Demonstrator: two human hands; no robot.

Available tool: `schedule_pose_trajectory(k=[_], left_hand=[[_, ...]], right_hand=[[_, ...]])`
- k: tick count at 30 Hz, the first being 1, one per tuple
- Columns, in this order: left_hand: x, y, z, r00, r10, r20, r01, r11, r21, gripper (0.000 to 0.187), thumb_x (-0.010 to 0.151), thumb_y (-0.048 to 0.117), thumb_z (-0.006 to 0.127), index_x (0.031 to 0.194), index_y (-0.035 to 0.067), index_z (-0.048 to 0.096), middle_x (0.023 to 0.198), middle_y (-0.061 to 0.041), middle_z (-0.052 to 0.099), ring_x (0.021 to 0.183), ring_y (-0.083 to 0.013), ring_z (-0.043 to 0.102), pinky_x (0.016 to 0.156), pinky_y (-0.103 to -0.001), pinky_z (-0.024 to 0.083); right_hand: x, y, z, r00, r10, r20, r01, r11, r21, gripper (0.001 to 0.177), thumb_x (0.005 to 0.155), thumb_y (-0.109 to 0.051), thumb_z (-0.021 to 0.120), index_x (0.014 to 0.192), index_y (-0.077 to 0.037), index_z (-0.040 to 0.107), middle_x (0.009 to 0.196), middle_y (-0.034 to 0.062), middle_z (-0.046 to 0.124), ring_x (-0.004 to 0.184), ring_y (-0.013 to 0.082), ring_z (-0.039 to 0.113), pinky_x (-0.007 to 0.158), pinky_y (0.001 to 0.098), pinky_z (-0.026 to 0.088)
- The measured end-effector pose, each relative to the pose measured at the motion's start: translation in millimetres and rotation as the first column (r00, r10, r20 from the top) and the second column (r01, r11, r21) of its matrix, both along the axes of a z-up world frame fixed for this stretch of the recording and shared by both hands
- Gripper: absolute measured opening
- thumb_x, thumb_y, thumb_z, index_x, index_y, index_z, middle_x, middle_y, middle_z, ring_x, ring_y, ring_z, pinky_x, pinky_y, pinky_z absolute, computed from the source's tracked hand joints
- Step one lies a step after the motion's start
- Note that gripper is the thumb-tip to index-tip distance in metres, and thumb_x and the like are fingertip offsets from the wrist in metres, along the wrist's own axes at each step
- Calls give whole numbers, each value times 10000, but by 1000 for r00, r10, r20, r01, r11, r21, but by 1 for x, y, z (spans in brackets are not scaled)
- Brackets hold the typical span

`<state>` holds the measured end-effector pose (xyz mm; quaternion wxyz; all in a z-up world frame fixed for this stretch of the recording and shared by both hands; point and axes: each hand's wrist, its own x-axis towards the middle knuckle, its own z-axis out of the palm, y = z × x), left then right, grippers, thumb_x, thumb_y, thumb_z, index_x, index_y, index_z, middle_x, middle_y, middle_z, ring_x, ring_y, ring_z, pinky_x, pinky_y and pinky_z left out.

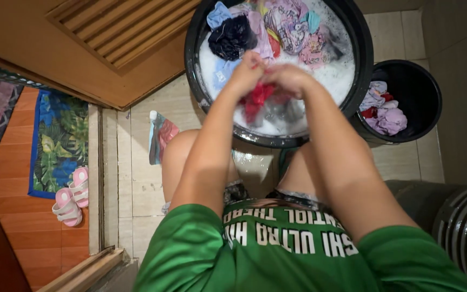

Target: The person washes clothes by hand in a large basin of soapy water by rubbing the fabric together and rinsing it under a running faucet.

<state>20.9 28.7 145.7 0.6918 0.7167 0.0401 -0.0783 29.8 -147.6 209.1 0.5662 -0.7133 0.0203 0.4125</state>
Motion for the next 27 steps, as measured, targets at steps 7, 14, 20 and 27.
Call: schedule_pose_trajectory(k=[7,14,20,27], left_hand=[[-2,40,-20,965,-192,177,37,771,635,193,991,215,697,1143,111,640,990,-127,749,902,-238,718,818,-363,537],[-11,-31,-2,921,-262,288,315,937,-153,471,944,161,761,1282,84,442,1159,-93,624,1067,-220,639,856,-379,560],[-5,-10,35,998,-37,50,26,978,208,290,948,164,718,1126,96,499,906,-79,635,811,-179,637,677,-328,546],[20,48,-19,861,-155,484,-70,907,414,223,813,86,585,877,157,787,960,-151,781,843,-273,749,736,-369,582]], right_hand=[[14,-82,59,954,-300,5,178,581,794,143,1081,-130,585,1106,-24,676,1018,122,706,852,213,694,666,328,540],[5,-58,46,946,-305,114,211,842,497,240,1021,-79,563,1249,-58,635,1087,95,698,958,201,703,847,345,601],[19,-89,30,801,-540,258,412,810,417,330,910,113,597,1141,-114,532,993,76,641,809,218,685,659,384,559],[51,-83,-45,914,4,406,122,951,-284,222,829,46,629,936,-53,797,818,55,765,760,239,746,672,370,639]])
